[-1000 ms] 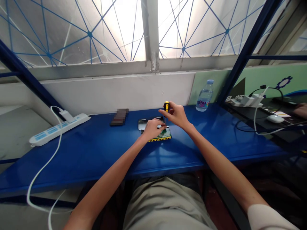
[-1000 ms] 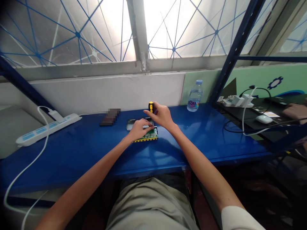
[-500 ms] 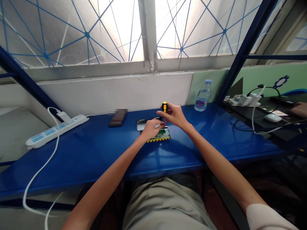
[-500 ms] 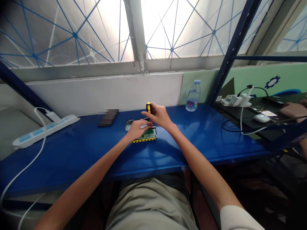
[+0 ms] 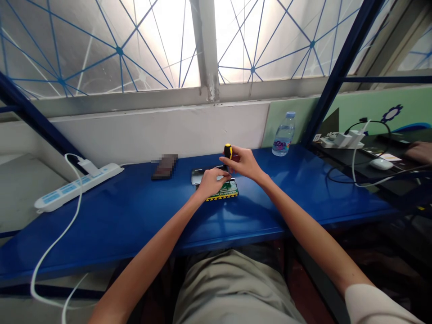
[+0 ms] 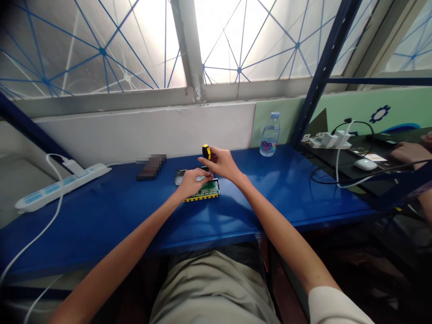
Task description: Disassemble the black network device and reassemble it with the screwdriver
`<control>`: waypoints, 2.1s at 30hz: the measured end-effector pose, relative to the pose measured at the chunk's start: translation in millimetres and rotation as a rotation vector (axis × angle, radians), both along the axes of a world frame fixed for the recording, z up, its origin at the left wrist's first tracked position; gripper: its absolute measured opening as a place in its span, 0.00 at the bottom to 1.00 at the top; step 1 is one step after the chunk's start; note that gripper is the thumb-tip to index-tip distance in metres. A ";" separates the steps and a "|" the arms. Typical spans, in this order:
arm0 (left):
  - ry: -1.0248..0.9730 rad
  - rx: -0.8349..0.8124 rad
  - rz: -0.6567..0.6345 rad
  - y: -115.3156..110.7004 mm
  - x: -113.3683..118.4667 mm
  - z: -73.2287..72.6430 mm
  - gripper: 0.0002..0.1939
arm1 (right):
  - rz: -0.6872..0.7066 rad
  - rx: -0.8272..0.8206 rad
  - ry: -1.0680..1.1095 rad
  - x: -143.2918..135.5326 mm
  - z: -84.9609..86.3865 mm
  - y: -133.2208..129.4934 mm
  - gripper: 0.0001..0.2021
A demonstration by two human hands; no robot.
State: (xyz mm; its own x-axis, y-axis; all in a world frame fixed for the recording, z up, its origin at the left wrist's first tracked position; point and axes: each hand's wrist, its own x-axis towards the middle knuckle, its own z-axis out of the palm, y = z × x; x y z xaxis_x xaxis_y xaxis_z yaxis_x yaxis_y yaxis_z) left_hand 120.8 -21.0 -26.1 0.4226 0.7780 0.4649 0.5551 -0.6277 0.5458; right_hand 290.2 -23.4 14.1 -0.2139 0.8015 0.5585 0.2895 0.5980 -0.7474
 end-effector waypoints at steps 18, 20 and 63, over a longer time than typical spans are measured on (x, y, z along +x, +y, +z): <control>-0.032 0.042 -0.073 -2.3 1.1 0.7 0.08 | -0.079 0.045 -0.078 -1.8 -1.3 -1.1 0.15; -0.041 0.019 -0.077 -2.8 1.5 1.5 0.08 | -0.080 0.046 -0.082 -2.4 -1.1 -1.7 0.15; -0.016 0.069 -0.018 -7.5 3.2 4.6 0.07 | -0.064 0.028 -0.051 -1.9 -5.1 3.2 0.16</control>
